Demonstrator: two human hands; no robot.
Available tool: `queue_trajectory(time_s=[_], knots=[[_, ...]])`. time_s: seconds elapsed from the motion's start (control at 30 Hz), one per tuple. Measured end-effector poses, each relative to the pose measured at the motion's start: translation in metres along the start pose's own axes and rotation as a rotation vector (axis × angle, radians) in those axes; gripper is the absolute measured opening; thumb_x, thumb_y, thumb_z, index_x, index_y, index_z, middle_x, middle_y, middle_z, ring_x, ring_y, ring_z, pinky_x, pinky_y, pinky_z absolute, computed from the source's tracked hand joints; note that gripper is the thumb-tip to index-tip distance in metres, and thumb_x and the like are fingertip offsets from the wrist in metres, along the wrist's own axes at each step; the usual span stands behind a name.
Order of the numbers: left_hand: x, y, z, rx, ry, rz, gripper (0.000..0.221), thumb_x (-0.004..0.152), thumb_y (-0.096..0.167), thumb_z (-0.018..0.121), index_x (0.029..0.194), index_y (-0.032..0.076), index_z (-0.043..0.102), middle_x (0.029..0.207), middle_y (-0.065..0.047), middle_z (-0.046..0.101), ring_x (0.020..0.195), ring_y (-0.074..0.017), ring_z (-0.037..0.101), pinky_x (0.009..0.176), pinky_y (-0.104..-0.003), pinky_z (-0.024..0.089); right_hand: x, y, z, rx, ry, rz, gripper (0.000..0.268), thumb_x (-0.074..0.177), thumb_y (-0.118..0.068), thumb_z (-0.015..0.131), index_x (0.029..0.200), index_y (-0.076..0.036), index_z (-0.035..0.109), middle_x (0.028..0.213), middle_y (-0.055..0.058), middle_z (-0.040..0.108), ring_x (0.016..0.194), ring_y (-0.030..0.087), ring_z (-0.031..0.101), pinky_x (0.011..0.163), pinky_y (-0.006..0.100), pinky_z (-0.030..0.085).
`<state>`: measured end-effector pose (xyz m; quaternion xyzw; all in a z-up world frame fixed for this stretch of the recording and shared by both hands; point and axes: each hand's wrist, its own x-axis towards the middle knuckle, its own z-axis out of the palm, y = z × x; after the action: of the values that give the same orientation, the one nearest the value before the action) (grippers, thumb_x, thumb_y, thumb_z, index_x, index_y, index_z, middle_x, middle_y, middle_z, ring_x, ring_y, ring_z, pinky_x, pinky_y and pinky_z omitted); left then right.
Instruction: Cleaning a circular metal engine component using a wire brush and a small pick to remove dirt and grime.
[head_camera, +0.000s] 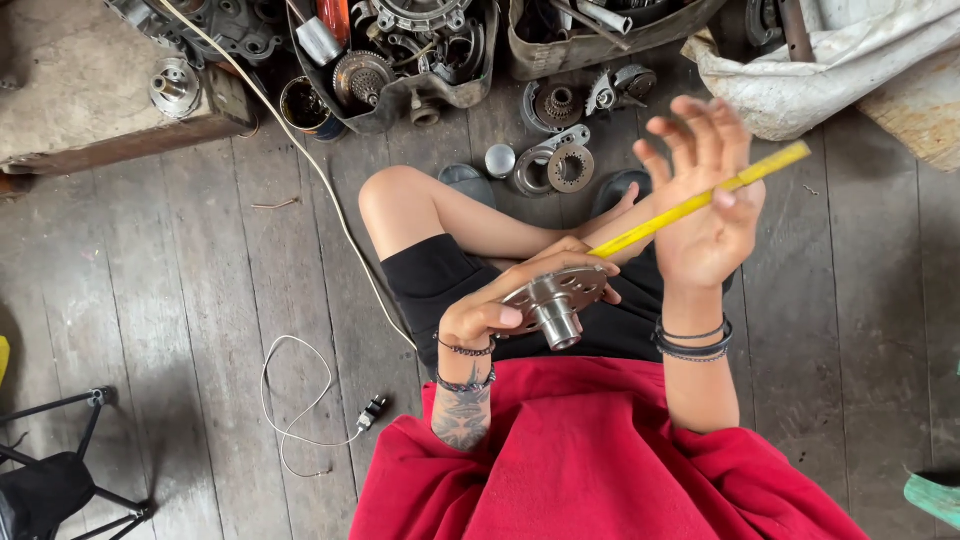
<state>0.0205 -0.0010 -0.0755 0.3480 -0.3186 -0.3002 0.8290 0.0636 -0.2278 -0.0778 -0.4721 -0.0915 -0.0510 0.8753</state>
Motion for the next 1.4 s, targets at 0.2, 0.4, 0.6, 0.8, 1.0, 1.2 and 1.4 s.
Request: queue_trajectory(time_s=[0.2, 0.4, 0.6, 0.8, 1.0, 1.2, 1.4], knots=[[-0.001, -0.027, -0.019, -0.306, -0.108, 0.169, 0.103, 0.080, 0.049, 0.070, 0.145, -0.022, 0.035, 0.143, -0.030, 0.031, 0.134, -0.0479, 0.048, 0.090, -0.053, 0.057, 0.005, 0.026, -0.020, 0.125, -0.274, 0.114, 0.107, 0.075, -0.050, 0.074, 0.160, -0.011, 0.022, 0.167, 0.023, 0.032, 0.151, 0.036, 0.041, 0.123, 0.055, 0.041], [0.006, -0.031, -0.055, -0.837, -0.438, 0.144, 0.105, 0.078, 0.034, 0.088, 0.152, -0.015, 0.032, 0.148, -0.028, 0.030, 0.144, -0.0549, 0.029, 0.096, -0.077, 0.048, 0.004, 0.059, -0.064, -0.281, 0.161, -0.333, 0.037, 0.083, 0.011, 0.042, 0.060, -0.014, 0.029, 0.062, 0.001, 0.031, 0.059, 0.014, 0.029, 0.069, 0.028, 0.027], [-0.014, -0.036, -0.033, -0.626, -0.168, 0.206, 0.108, 0.071, 0.047, 0.076, 0.150, -0.014, 0.035, 0.143, -0.027, 0.033, 0.138, -0.0545, 0.039, 0.087, -0.066, 0.056, -0.014, 0.069, -0.077, -0.091, 0.233, -0.244, 0.035, 0.078, 0.005, 0.042, 0.060, -0.018, 0.023, 0.053, -0.005, 0.017, 0.051, 0.010, 0.018, 0.062, 0.027, 0.018], [-0.015, -0.036, -0.037, -0.639, -0.181, 0.193, 0.103, 0.075, 0.045, 0.077, 0.150, -0.012, 0.037, 0.144, -0.024, 0.033, 0.140, -0.0523, 0.039, 0.090, -0.065, 0.057, -0.012, 0.025, -0.028, -0.435, 0.057, -0.197, 0.023, 0.089, -0.013, 0.051, 0.068, -0.004, 0.052, 0.090, 0.024, 0.057, 0.103, 0.037, 0.056, 0.097, 0.050, 0.042], [-0.014, -0.104, -0.062, -0.598, -0.122, 0.321, 0.105, 0.074, 0.051, 0.071, 0.150, -0.010, 0.031, 0.149, -0.027, 0.034, 0.139, -0.0543, 0.044, 0.087, -0.059, 0.063, -0.020, 0.008, -0.015, -0.484, 0.240, -0.276, 0.058, 0.106, -0.013, 0.040, 0.048, -0.015, 0.039, 0.085, 0.011, 0.067, 0.141, 0.034, 0.060, 0.130, 0.046, 0.034], [-0.016, -0.100, -0.060, -0.628, -0.190, 0.350, 0.103, 0.077, 0.042, 0.072, 0.150, -0.013, 0.026, 0.150, -0.027, 0.032, 0.140, -0.0554, 0.042, 0.088, -0.062, 0.064, -0.043, 0.006, -0.020, -0.194, 0.422, -0.078, 0.029, 0.099, -0.023, 0.048, 0.074, -0.008, 0.053, 0.118, 0.023, 0.069, 0.090, 0.021, 0.065, 0.081, 0.026, 0.046], [0.009, -0.085, -0.064, -0.565, -0.518, 0.437, 0.116, 0.076, 0.054, 0.076, 0.153, -0.015, 0.023, 0.156, -0.030, 0.024, 0.145, -0.0564, 0.030, 0.094, -0.062, 0.059, -0.029, -0.004, -0.021, -0.243, 0.108, 0.067, 0.077, 0.099, -0.050, 0.058, 0.159, -0.008, 0.034, 0.126, 0.030, 0.060, 0.070, 0.022, 0.068, 0.063, 0.025, 0.057]])
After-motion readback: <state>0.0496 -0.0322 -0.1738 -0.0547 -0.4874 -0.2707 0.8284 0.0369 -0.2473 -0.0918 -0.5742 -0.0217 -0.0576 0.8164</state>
